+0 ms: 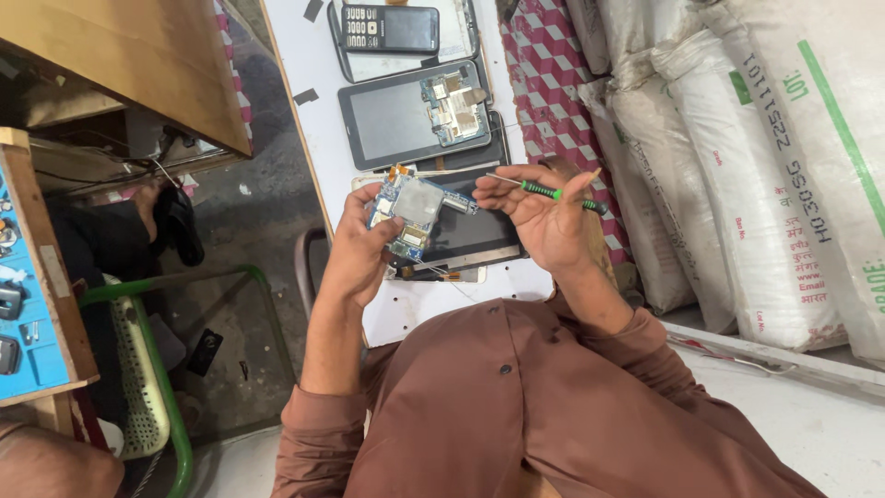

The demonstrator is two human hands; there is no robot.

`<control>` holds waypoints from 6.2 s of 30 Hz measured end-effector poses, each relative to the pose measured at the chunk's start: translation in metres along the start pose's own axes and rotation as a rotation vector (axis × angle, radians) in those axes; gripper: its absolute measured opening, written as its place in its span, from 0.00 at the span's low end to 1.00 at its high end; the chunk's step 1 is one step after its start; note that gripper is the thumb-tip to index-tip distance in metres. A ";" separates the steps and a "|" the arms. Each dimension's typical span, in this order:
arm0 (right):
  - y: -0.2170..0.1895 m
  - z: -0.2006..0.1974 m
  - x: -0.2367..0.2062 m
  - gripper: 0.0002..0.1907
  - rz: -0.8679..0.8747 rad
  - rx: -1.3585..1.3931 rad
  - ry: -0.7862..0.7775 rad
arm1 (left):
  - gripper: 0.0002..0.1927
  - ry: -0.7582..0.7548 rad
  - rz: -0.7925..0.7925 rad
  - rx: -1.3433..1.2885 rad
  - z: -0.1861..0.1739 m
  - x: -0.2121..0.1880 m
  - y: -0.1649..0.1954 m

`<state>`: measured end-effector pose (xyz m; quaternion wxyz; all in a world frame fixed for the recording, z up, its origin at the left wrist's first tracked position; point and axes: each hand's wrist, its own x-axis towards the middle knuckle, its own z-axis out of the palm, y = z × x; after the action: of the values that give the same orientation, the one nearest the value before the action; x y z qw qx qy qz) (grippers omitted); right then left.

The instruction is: The person uses a green-handled screwdriver to work on a small circuit board, repeatedly prying and adjusting components. The person holds the board with the left hand and manipulates it with the tool in the right hand.

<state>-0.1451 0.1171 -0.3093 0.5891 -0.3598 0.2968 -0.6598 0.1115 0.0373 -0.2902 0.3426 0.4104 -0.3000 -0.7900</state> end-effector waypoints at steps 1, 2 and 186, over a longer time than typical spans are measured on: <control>0.002 -0.004 -0.002 0.45 0.005 0.058 -0.005 | 0.25 0.015 -0.018 -0.031 0.001 -0.001 -0.002; 0.003 -0.008 -0.003 0.43 0.011 0.117 -0.010 | 0.25 -0.001 0.001 -0.017 0.003 -0.001 -0.004; 0.004 0.045 0.021 0.10 -0.406 -0.922 -0.070 | 0.17 -0.160 0.147 -0.207 0.021 0.034 -0.031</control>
<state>-0.1066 0.0970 -0.2848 0.2384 -0.6547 0.4615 -0.5491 0.0698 0.0322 -0.3183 0.4153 0.2855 -0.2724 -0.8197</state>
